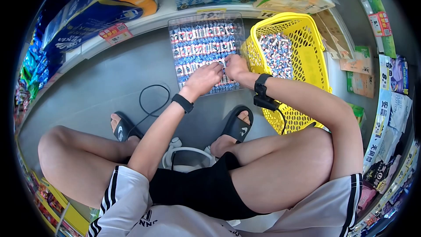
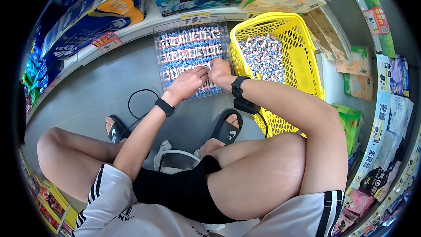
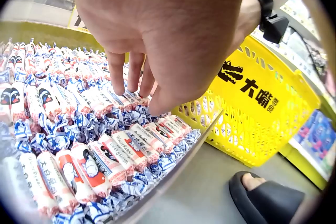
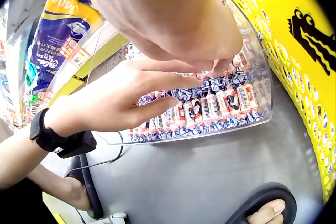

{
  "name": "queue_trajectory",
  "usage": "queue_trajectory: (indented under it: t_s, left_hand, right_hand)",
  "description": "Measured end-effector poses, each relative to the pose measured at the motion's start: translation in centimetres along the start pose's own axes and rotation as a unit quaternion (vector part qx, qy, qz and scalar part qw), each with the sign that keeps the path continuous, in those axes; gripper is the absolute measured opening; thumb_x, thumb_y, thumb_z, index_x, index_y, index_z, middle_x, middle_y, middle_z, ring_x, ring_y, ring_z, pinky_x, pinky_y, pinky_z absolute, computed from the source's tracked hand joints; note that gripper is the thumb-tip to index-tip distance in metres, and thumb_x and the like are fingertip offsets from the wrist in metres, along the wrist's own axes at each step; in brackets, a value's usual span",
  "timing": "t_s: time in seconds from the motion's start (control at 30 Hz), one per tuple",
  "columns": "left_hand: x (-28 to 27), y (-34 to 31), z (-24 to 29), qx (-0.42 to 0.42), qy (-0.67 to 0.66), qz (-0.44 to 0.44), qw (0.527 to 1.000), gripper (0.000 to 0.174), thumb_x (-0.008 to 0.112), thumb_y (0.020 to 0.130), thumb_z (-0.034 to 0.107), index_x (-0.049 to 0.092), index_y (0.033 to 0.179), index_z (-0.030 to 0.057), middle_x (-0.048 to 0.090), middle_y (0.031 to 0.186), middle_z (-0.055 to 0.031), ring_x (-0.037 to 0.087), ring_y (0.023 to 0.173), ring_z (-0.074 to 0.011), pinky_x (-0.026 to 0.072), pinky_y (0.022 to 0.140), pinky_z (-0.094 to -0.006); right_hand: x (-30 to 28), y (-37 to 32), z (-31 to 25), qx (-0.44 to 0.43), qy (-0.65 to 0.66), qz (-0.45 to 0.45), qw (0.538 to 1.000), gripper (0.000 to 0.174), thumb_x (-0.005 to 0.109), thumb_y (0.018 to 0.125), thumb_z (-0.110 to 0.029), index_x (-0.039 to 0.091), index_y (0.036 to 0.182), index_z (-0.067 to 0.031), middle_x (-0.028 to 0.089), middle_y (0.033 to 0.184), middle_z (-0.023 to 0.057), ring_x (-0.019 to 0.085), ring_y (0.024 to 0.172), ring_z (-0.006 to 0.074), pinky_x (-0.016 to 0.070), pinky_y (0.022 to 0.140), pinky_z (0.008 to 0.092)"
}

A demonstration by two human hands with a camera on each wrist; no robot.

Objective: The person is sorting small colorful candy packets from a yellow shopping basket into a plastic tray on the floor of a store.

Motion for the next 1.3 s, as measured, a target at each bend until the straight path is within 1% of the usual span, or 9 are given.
queue_trajectory:
  t_s: [0.03,0.07,0.13,0.53,0.67,0.8,0.87,1.07,1.3]
  left_hand:
    - [-0.7,-0.1,0.3,0.015,0.011,0.04,0.999,0.018,0.063,0.081,0.004,0.069,0.097,-0.001,0.065,0.115,-0.0115,0.063,0.114,-0.0248,0.0579,0.087,-0.0353]
    - [-0.6,-0.2,0.3,0.015,0.011,0.04,0.999,0.018,0.063,0.081,0.004,0.069,0.097,-0.001,0.065,0.115,-0.0115,0.063,0.114,-0.0248,0.0579,0.087,-0.0353]
    - [0.5,-0.3,-0.3,-0.019,-0.02,-0.025,0.999,0.035,0.066,0.079,0.001,0.066,0.114,-0.0017,0.062,0.133,-0.0116,0.058,0.126,-0.0271,0.0559,0.097,-0.0372]
    - [0.9,-0.3,-0.1,-0.025,0.002,-0.047,0.999,0.046,0.065,0.082,0.003,0.062,0.128,0.0002,0.056,0.142,-0.0105,0.049,0.138,-0.0262,0.0507,0.104,-0.0381]
    - [0.7,-0.4,-0.1,-0.018,0.005,-0.024,1.0,0.047,0.065,0.082,0.004,0.062,0.129,0.0008,0.055,0.142,-0.0101,0.049,0.138,-0.026,0.05,0.105,-0.0375]
    - [1.0,-0.4,-0.1,-0.017,0.014,-0.037,0.999,0.049,0.065,0.082,0.003,0.061,0.13,0.0019,0.055,0.142,-0.0098,0.048,0.139,-0.0256,0.0488,0.107,-0.0371]
    - [1.0,-0.4,-0.1,-0.018,0.014,-0.038,0.999,0.049,0.065,0.082,0.003,0.061,0.131,0.0023,0.055,0.142,-0.0097,0.048,0.139,-0.0255,0.0485,0.107,-0.0369]
    - [1.0,-0.5,-0.2,-0.017,0.024,-0.017,0.999,0.048,0.064,0.084,0.006,0.061,0.132,0.0039,0.055,0.142,-0.0088,0.048,0.139,-0.0247,0.0484,0.107,-0.0358]
    - [1.4,-0.7,-0.4,-0.01,0.042,0.005,0.999,0.043,0.061,0.09,0.012,0.061,0.133,0.0032,0.055,0.143,-0.008,0.049,0.139,-0.0242,0.0481,0.108,-0.0359]
  right_hand:
    - [0.0,0.0,0.0,0.0,0.0,-0.001,1.0,0.034,0.072,0.08,-0.006,0.072,0.114,-0.0062,0.076,0.098,0.0125,0.074,0.098,0.029,0.0573,0.088,0.0382]
    - [0.1,0.1,0.1,0.0,-0.001,-0.002,1.0,0.034,0.071,0.08,-0.006,0.073,0.114,-0.0061,0.076,0.099,0.0122,0.074,0.098,0.0289,0.0573,0.088,0.0379]
    - [0.1,0.1,0.3,0.002,0.008,-0.006,1.0,0.033,0.071,0.08,-0.005,0.073,0.114,-0.0061,0.076,0.099,0.012,0.074,0.098,0.0285,0.0573,0.088,0.0377]
    - [0.9,1.1,0.8,-0.013,0.034,-0.044,0.998,0.029,0.069,0.083,-0.006,0.075,0.111,-0.0056,0.077,0.102,0.0117,0.074,0.098,0.0248,0.0578,0.088,0.0357]
    - [-0.3,0.2,-0.5,-0.046,-0.004,-0.03,0.998,0.035,0.07,0.083,-0.006,0.073,0.118,-0.0074,0.076,0.104,0.0147,0.074,0.099,0.0293,0.0578,0.089,0.0383]
    - [-0.9,-0.1,-1.2,-0.033,-0.012,-0.058,0.998,0.043,0.074,0.084,-0.01,0.07,0.126,-0.0102,0.075,0.111,0.0179,0.072,0.105,0.0341,0.0566,0.093,0.0406]
    - [-0.5,0.3,-1.0,-0.024,-0.059,-0.082,0.995,0.045,0.072,0.086,-0.02,0.068,0.131,-0.0169,0.069,0.127,0.0204,0.066,0.12,0.0352,0.0541,0.101,0.0412]
    - [0.1,0.8,-0.8,-0.027,-0.09,-0.095,0.991,0.049,0.073,0.087,-0.023,0.066,0.135,-0.0181,0.068,0.131,0.0165,0.066,0.122,0.0348,0.0536,0.102,0.0411]
    - [0.0,0.8,-0.9,-0.023,-0.084,-0.112,0.99,0.047,0.072,0.089,-0.023,0.067,0.135,-0.0179,0.067,0.133,0.0159,0.065,0.123,0.0344,0.0536,0.102,0.0413]
Point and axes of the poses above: each hand's wrist, its own y-axis towards the middle knuckle, its own x-axis out of the palm, z = x × y, the point moved 10 cm from there along y, towards the middle knuckle
